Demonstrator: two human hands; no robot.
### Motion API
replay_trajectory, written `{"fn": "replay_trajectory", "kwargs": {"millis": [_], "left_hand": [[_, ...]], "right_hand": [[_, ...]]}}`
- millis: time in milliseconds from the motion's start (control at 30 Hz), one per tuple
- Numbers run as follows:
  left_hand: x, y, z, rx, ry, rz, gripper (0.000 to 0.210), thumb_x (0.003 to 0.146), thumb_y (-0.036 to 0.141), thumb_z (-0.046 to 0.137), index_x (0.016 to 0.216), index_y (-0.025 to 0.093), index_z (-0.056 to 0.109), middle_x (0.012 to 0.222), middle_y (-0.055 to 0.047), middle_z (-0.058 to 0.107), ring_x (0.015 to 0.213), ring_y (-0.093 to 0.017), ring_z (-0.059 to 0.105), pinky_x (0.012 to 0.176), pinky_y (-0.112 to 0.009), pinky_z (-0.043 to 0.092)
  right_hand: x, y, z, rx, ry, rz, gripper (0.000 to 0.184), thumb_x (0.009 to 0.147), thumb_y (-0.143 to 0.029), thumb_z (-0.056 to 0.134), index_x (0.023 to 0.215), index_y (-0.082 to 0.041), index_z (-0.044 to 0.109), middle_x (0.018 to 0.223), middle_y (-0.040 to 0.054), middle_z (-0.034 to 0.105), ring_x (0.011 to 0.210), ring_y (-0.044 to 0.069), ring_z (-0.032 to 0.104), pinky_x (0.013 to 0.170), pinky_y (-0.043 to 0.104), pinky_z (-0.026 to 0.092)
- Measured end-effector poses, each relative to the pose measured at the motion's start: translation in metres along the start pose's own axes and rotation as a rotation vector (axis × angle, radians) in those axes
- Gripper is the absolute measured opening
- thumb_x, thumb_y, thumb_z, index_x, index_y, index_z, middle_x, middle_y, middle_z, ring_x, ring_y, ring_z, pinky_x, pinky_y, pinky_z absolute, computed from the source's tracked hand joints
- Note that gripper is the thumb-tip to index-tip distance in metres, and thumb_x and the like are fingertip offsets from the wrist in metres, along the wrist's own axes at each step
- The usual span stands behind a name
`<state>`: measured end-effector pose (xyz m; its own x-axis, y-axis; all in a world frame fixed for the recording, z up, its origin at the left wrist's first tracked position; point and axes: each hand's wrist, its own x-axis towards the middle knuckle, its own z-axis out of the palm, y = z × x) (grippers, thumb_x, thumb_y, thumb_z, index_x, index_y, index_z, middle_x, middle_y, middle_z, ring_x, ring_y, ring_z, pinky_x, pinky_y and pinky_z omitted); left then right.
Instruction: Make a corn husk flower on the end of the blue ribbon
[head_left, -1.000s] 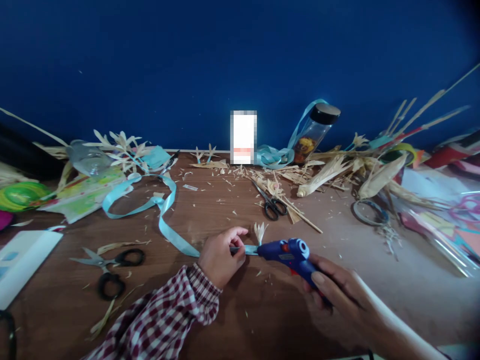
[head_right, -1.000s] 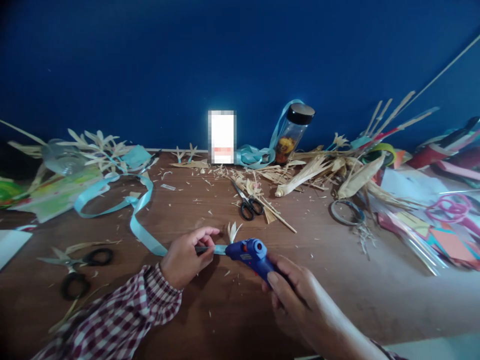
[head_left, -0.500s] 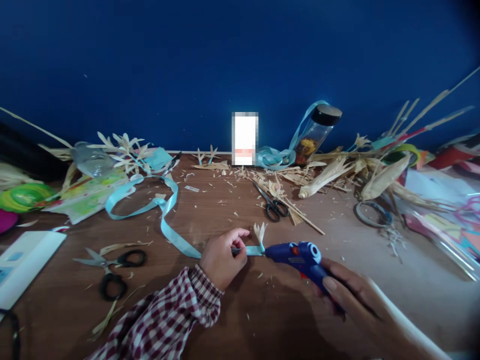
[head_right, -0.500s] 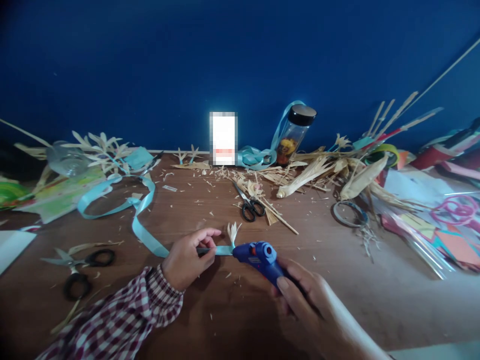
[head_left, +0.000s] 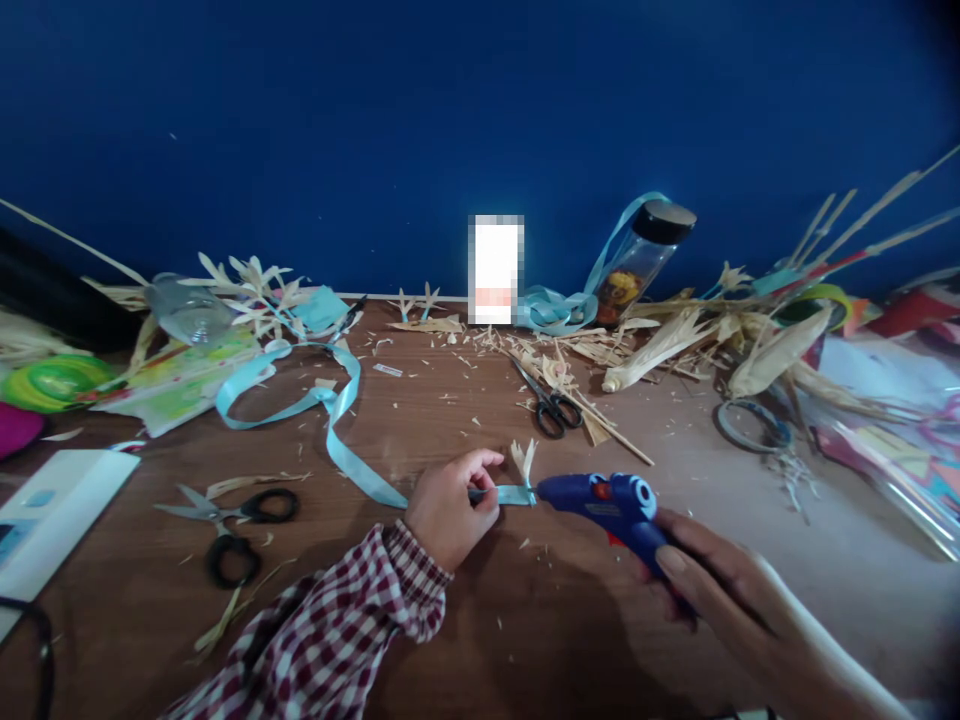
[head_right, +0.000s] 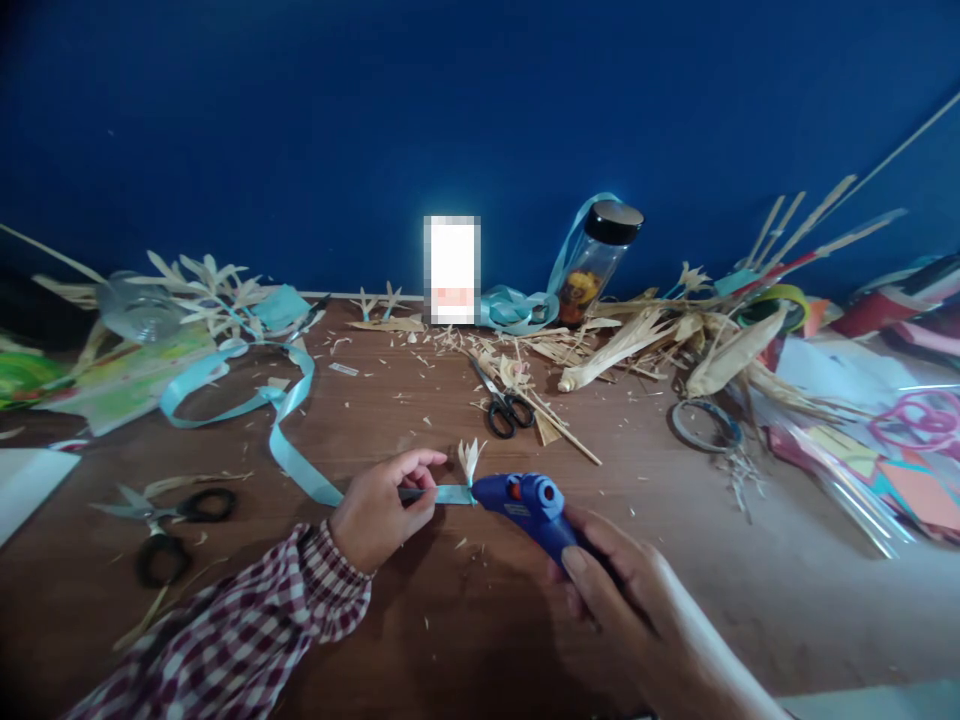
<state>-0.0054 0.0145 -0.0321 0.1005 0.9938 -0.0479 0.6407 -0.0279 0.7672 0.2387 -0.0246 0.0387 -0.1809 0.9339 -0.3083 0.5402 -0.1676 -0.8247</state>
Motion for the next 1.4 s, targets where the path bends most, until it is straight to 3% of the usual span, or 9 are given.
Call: {"fn": "replay_trajectory", "kwargs": {"millis": [200, 333, 467, 633, 867, 1200, 1400], "left_hand": [[-0.001, -0.001, 0.000, -0.007, -0.007, -0.004, 0.033, 0.071, 0.014, 0.054, 0.103, 0.020, 0.061, 0.068, 0.003, 0.066, 0.062, -0.013, 0.059, 0.064, -0.026, 0.045], [-0.001, 0.000, 0.001, 0.002, 0.006, -0.010, 0.035, 0.070, 0.013, 0.054, 0.103, 0.021, 0.061, 0.069, 0.004, 0.066, 0.062, -0.013, 0.059, 0.065, -0.026, 0.046], [-0.001, 0.000, 0.000, 0.021, 0.006, 0.009, 0.035, 0.069, 0.012, 0.055, 0.103, 0.020, 0.061, 0.069, 0.003, 0.067, 0.065, -0.014, 0.060, 0.066, -0.027, 0.046], [0.000, -0.002, 0.001, 0.005, -0.005, 0.005, 0.036, 0.069, 0.011, 0.055, 0.103, 0.021, 0.060, 0.069, 0.003, 0.066, 0.062, -0.013, 0.059, 0.063, -0.025, 0.045], [-0.001, -0.004, 0.002, 0.015, 0.006, 0.049, 0.034, 0.071, 0.013, 0.055, 0.104, 0.021, 0.060, 0.071, 0.003, 0.067, 0.064, -0.014, 0.060, 0.066, -0.027, 0.047], [-0.001, 0.000, 0.001, 0.054, 0.029, 0.034, 0.035, 0.069, 0.012, 0.056, 0.102, 0.022, 0.061, 0.070, 0.003, 0.067, 0.063, -0.014, 0.061, 0.066, -0.028, 0.048], [-0.001, -0.002, 0.002, 0.060, 0.047, 0.041, 0.036, 0.069, 0.012, 0.056, 0.103, 0.022, 0.061, 0.071, 0.003, 0.067, 0.066, -0.015, 0.061, 0.068, -0.028, 0.048]], "right_hand": [[0.008, -0.004, 0.007, -0.064, -0.085, -0.028, 0.032, 0.086, -0.044, 0.044, 0.094, -0.018, 0.061, 0.061, 0.0006, 0.056, 0.052, 0.014, 0.050, 0.046, 0.023, 0.039], [0.003, -0.004, -0.001, -0.115, -0.038, -0.036, 0.032, 0.087, -0.043, 0.043, 0.093, -0.017, 0.060, 0.062, 0.0008, 0.056, 0.052, 0.014, 0.048, 0.048, 0.024, 0.040], [0.002, -0.002, -0.002, -0.101, -0.003, -0.023, 0.035, 0.087, -0.043, 0.043, 0.106, -0.017, 0.057, 0.058, -0.0014, 0.052, 0.052, 0.014, 0.048, 0.048, 0.024, 0.040], [0.008, -0.001, 0.002, -0.086, -0.097, -0.031, 0.032, 0.088, -0.043, 0.044, 0.098, -0.017, 0.062, 0.058, -0.0004, 0.052, 0.052, 0.014, 0.049, 0.047, 0.024, 0.041], [0.006, -0.003, 0.004, -0.081, 0.015, -0.023, 0.041, 0.085, -0.044, 0.046, 0.113, -0.017, 0.059, 0.061, 0.0009, 0.058, 0.051, 0.014, 0.048, 0.045, 0.024, 0.039], [0.007, -0.005, 0.001, -0.080, 0.025, 0.006, 0.037, 0.087, -0.047, 0.043, 0.103, -0.017, 0.058, 0.062, 0.0007, 0.058, 0.052, 0.014, 0.048, 0.047, 0.025, 0.037], [0.006, -0.009, -0.006, -0.095, 0.031, -0.030, 0.040, 0.088, -0.047, 0.041, 0.109, -0.016, 0.057, 0.060, -0.0005, 0.054, 0.053, 0.015, 0.050, 0.048, 0.026, 0.039]]}}
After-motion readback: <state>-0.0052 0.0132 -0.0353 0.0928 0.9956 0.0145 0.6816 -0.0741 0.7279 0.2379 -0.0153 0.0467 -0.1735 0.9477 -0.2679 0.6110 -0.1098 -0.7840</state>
